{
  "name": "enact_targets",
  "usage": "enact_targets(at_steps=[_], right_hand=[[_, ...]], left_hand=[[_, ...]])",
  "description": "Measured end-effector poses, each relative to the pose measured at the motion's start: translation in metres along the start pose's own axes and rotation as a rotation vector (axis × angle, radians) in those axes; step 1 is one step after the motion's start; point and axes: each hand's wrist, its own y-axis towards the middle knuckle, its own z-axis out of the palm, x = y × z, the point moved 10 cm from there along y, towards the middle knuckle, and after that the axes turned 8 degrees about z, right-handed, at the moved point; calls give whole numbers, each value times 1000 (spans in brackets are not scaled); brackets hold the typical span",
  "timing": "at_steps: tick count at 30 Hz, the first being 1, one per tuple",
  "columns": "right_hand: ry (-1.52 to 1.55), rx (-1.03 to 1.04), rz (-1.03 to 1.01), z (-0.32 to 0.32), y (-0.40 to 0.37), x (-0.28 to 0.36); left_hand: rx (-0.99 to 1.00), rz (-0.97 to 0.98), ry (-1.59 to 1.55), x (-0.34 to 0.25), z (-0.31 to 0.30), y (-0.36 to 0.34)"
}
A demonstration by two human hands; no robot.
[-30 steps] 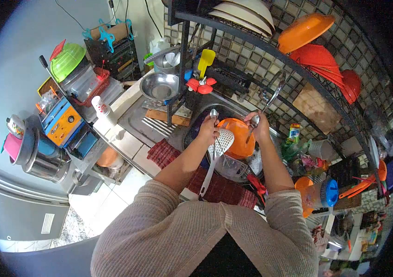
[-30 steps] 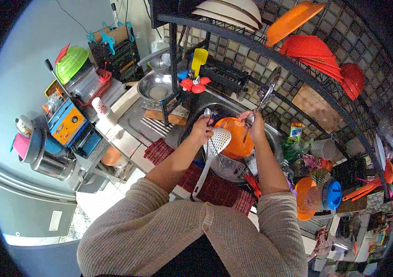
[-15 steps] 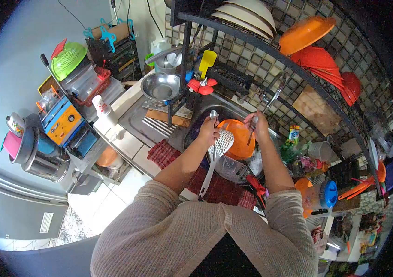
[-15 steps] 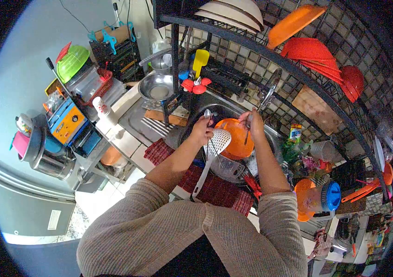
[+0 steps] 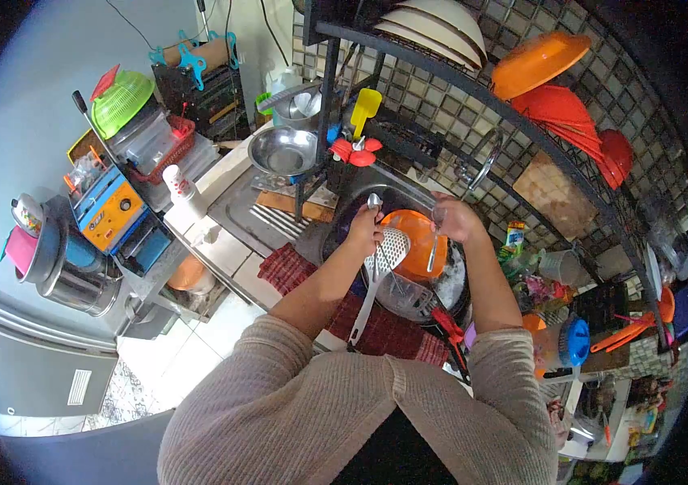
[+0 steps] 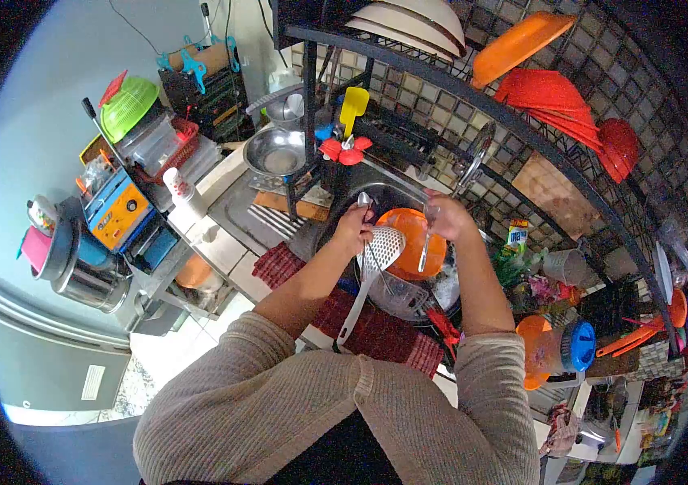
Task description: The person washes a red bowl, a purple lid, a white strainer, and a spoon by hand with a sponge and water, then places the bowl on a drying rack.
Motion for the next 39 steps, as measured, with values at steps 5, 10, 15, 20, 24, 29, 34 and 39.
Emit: enact_targets(at_steps=[5,10,15,20,24,29,34,39], right_hand=[[33,90,12,-8,17,-7],[77,26,-1,-11,14,-7],[120,-40,-29,-6,-5,-11],[102,101,79,-27,21,-32],[157,-164,166,-43,23,-44],[-40,-240,128,-33,11,-41],[-79,-325,-40,-40,10,-35],[-32,-271,-144,-54,23,-38]], left_hand=[[28,-23,-25,6,0,4],[30,-34,-7,9,0,4],[21,-50,-16,11,-1,5],[17,-40,-15,8,3,0],[39,-36,-19,11,2,4],[17,-42,-11,5,2,-3],[17,-30,-19,4,-1,-2],[2,-41,-3,6,-1,-4]])
